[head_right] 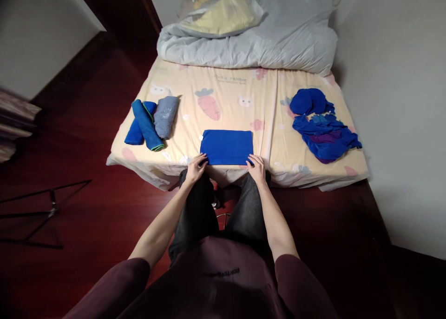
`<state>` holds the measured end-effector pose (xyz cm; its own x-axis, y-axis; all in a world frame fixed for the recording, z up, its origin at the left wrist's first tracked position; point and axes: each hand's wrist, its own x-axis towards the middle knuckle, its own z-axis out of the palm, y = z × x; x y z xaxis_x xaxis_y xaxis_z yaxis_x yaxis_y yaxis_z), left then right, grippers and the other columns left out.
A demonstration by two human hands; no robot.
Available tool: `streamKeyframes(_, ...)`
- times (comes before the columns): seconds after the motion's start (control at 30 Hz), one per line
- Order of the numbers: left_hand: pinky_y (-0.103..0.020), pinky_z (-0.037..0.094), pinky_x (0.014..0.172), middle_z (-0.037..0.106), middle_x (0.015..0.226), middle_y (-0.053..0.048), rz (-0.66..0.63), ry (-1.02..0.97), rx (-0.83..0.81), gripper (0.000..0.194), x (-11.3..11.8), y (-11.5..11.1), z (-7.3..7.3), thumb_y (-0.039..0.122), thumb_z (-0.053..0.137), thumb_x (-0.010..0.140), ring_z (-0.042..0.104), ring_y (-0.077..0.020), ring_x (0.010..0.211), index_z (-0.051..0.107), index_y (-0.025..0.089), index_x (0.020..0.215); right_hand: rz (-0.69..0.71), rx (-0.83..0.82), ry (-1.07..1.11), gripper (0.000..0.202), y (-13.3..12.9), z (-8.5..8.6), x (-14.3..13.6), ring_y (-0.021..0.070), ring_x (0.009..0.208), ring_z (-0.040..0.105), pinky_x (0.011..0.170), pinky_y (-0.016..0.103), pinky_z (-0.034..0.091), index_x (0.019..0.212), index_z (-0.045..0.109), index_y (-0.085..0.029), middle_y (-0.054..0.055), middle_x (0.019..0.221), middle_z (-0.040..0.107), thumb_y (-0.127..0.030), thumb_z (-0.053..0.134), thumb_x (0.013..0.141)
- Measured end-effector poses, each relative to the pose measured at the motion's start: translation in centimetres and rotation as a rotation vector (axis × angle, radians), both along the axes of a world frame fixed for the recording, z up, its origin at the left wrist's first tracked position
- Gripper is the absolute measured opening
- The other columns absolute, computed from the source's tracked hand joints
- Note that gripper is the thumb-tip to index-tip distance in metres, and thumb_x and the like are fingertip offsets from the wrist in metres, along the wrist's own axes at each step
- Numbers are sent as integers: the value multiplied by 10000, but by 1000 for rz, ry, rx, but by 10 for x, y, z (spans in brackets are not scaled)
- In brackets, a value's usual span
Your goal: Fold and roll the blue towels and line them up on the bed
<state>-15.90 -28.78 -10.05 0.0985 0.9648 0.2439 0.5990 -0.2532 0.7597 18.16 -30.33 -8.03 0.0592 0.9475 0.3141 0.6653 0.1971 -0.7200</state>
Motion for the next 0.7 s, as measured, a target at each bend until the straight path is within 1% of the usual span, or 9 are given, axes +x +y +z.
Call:
streamKeyframes(0.07,-580,387,1262,649,1468,-150,-38,24,-30,329,-1,0,-3,337,638,960,501,-302,1494,710,205,1253,46,-36,-25,274,-2,-2,-1,283,1307,628,1202,515,472,1162,808,-223,106,1337,741,-309,694,929)
streamKeyframes(0.13,-588,357,1280,599,1530,-151,-66,54,-57,433,-4,1,-6,314,676,921,451,-317,1533,678,190,1336,80,-80,-57,325,-2,-5,-1,291,1364,597,1234,521,438,1203,798,-213,106,1378,723,-296,738,895)
streamKeyframes(0.23,-607,314,1299,542,1588,-138,-86,99,-86,584,-7,4,-12,186,649,856,398,-329,1566,618,178,1439,101,-115,-98,409,0,-11,0,287,1421,557,1267,519,393,1283,766,-198,101,1443,684,-231,731,877)
streamKeyframes(0.33,-630,287,1306,525,1605,-120,-83,101,-92,709,-7,8,-16,78,588,786,380,-329,1575,588,187,1487,100,-114,-112,459,5,-16,1,282,1429,553,1273,514,387,1325,744,-175,103,1461,671,-173,699,869)
streamKeyframes(0.43,-634,288,1307,546,1587,-118,-67,82,-92,736,-6,12,-18,46,561,763,397,-326,1565,602,194,1483,86,-116,-101,464,10,-19,1,274,1415,566,1273,506,399,1324,749,-177,95,1428,695,-132,656,872)
streamKeyframes(0.5,-627,311,1300,570,1567,-107,-45,75,-90,725,-5,14,-19,40,541,765,423,-315,1550,622,204,1466,78,-124,-91,511,14,-21,2,264,1406,573,1278,505,401,1336,746,-194,81,1416,703,-82,610,857)
streamKeyframes(0.6,-600,347,1291,610,1527,-91,-3,49,-80,692,-5,17,-20,35,509,771,472,-291,1518,658,211,1424,65,-123,-80,594,18,-23,2,252,1397,580,1283,508,398,1340,743,-199,75,1411,707,-16,540,813)
streamKeyframes(0.7,-567,359,1292,652,1471,-100,16,12,-68,660,-5,18,-20,28,489,765,510,-278,1486,697,206,1366,49,-111,-77,597,19,-23,1,245,1383,591,1276,502,402,1302,759,-194,77,1388,720,4,499,803)
